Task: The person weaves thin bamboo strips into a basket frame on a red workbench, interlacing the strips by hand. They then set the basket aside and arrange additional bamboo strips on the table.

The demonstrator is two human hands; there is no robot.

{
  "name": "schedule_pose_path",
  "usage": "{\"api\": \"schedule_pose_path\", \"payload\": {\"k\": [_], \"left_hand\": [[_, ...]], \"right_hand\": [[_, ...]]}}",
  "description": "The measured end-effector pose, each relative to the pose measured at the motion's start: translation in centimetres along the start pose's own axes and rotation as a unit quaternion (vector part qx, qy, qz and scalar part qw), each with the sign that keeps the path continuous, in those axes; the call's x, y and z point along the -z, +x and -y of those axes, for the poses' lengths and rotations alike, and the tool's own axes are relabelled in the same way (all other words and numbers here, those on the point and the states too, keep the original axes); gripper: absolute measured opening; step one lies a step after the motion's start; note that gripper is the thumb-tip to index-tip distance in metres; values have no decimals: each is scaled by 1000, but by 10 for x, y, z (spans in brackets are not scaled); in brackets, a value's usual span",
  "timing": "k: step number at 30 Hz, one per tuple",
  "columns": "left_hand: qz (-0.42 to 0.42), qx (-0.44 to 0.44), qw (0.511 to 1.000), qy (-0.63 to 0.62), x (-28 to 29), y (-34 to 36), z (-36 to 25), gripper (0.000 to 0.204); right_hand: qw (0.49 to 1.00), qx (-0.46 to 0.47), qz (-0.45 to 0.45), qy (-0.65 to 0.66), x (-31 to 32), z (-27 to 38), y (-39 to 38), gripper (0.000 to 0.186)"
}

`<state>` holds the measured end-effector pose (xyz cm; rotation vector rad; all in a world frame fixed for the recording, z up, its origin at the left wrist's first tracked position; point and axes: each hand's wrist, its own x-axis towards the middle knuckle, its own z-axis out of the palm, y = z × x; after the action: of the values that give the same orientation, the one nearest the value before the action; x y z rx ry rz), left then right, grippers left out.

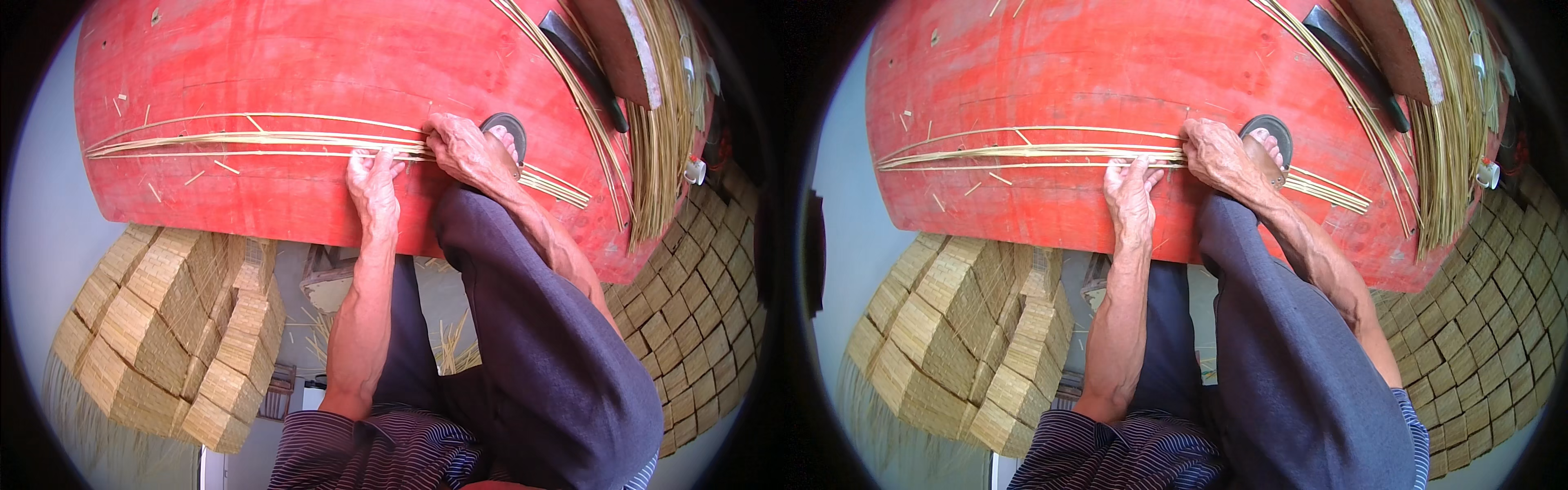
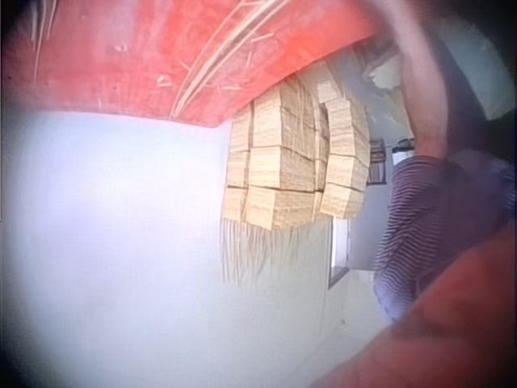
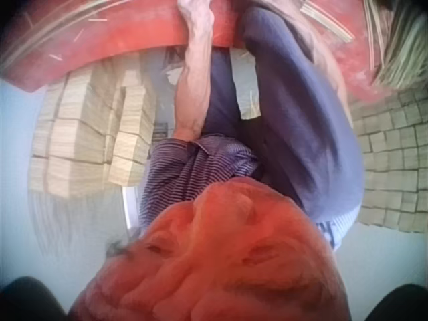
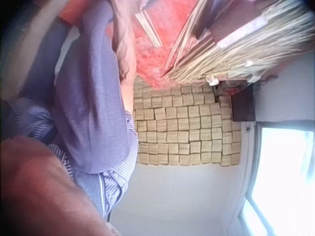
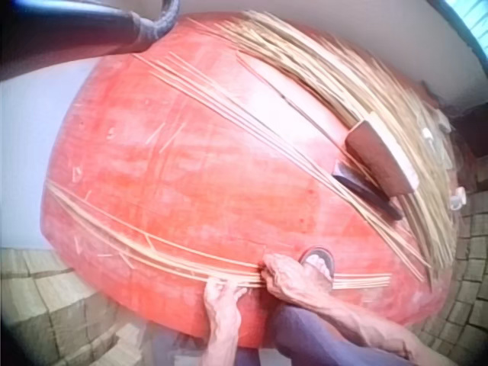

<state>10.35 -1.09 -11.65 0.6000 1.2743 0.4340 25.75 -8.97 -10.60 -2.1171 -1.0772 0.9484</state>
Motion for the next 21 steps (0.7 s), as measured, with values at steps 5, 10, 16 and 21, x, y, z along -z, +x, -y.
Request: {"api": "schedule_pose_path", "payload": {"k": [5,10,16,21], "left_hand": [[-23,44,997,-52,-3,-4,-4,16],[18,47,996,-77,-1,1,-7,24],[65,10,994,-90,7,2,-12,37],[131,10,991,-10,24,15,-23,33]], "right_hand": [[991,-94,94,1,24,30,7,10],[990,-88,106,-9,22,22,12,10],[995,-35,83,-49,19,15,7,17],[998,-43,34,16,29,-9,13,12]]}}
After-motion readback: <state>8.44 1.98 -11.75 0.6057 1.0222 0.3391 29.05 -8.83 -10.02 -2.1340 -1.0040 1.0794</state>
